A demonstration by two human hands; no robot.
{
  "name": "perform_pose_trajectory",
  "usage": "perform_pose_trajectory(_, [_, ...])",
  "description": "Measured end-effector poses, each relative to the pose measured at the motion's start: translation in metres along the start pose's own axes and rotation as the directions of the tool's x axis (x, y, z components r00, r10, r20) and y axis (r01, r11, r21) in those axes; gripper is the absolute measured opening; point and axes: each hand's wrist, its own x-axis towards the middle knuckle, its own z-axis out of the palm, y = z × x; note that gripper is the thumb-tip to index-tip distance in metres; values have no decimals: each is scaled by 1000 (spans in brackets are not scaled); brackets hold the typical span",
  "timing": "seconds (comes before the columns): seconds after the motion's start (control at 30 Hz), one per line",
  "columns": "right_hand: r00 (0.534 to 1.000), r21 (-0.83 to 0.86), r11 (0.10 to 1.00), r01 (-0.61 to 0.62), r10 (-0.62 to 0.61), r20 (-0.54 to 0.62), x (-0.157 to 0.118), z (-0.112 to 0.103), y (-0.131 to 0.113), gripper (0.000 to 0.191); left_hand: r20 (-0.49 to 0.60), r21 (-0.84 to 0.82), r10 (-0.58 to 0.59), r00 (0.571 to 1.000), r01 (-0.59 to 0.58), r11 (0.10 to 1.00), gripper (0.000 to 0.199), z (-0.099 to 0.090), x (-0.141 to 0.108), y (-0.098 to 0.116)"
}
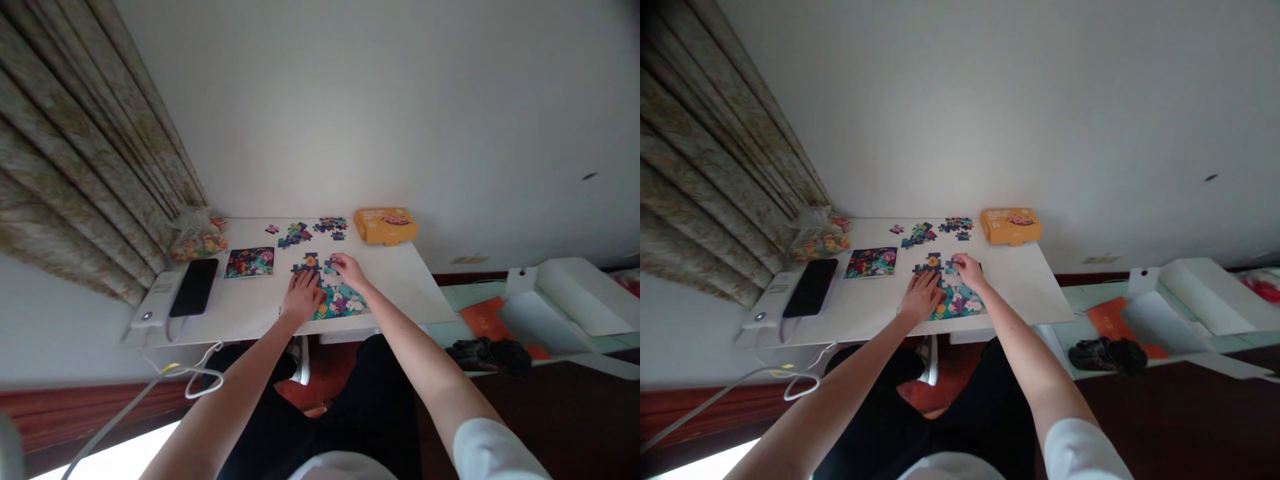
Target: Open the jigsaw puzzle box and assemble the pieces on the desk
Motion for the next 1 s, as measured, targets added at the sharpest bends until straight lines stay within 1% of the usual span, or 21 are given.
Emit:
perform_pose_trajectory(0.07, [1000, -16, 1000, -15, 15, -14, 3, -6, 3, 25, 38, 45, -1, 999, 0, 999, 46, -1, 1, -1])
perform_pose_trajectory(0.17, [999, -33, 999, -23, 22, -24, 6, -18, 8, 24, 54, 79, 20, 998, -25, 997, 46, -5, -1, -8])
perform_pose_trajectory(0.33, [997, -29, 998, -59, 57, -53, 9, -37, 19, 26, 49, 101, 28, 998, -33, 994, 47, -14, -11, -22])
perform_pose_trajectory(0.5, [995, -11, 997, -73, 72, -64, 12, -45, 24, 26, 19, 93, 15, 1000, -17, 995, 47, -15, -15, -22])
perform_pose_trajectory(0.57, [996, -40, 998, -57, 54, -66, 12, -44, 20, 27, 9, 97, 19, 1000, -20, 995, 46, -15, -15, -21])
perform_pose_trajectory(0.63, [998, -92, 995, -30, 24, -57, 12, -37, 13, 27, 7, 95, 25, 1000, -26, 995, 45, -16, -16, -21])
perform_pose_trajectory(0.77, [1000, -188, 982, 15, -11, 27, 10, -14, -4, 27, -5, 63, 36, 999, -36, 997, 42, -18, -17, -21])
perform_pose_trajectory(0.83, [999, -243, 969, 43, -37, 30, 10, -4, -8, 27, -22, 47, 38, 999, -37, 998, 42, -19, -18, -21])
perform_pose_trajectory(0.9, [998, -309, 949, 69, -69, 8, 10, -1, -10, 28, -35, 41, 37, 999, -35, 999, 41, -18, -19, -20])
perform_pose_trajectory(1.0, [996, -424, 903, 75, -85, -5, 9, -7, -7, 29, -41, 46, 36, 998, -34, 998, 40, -17, -20, -21])
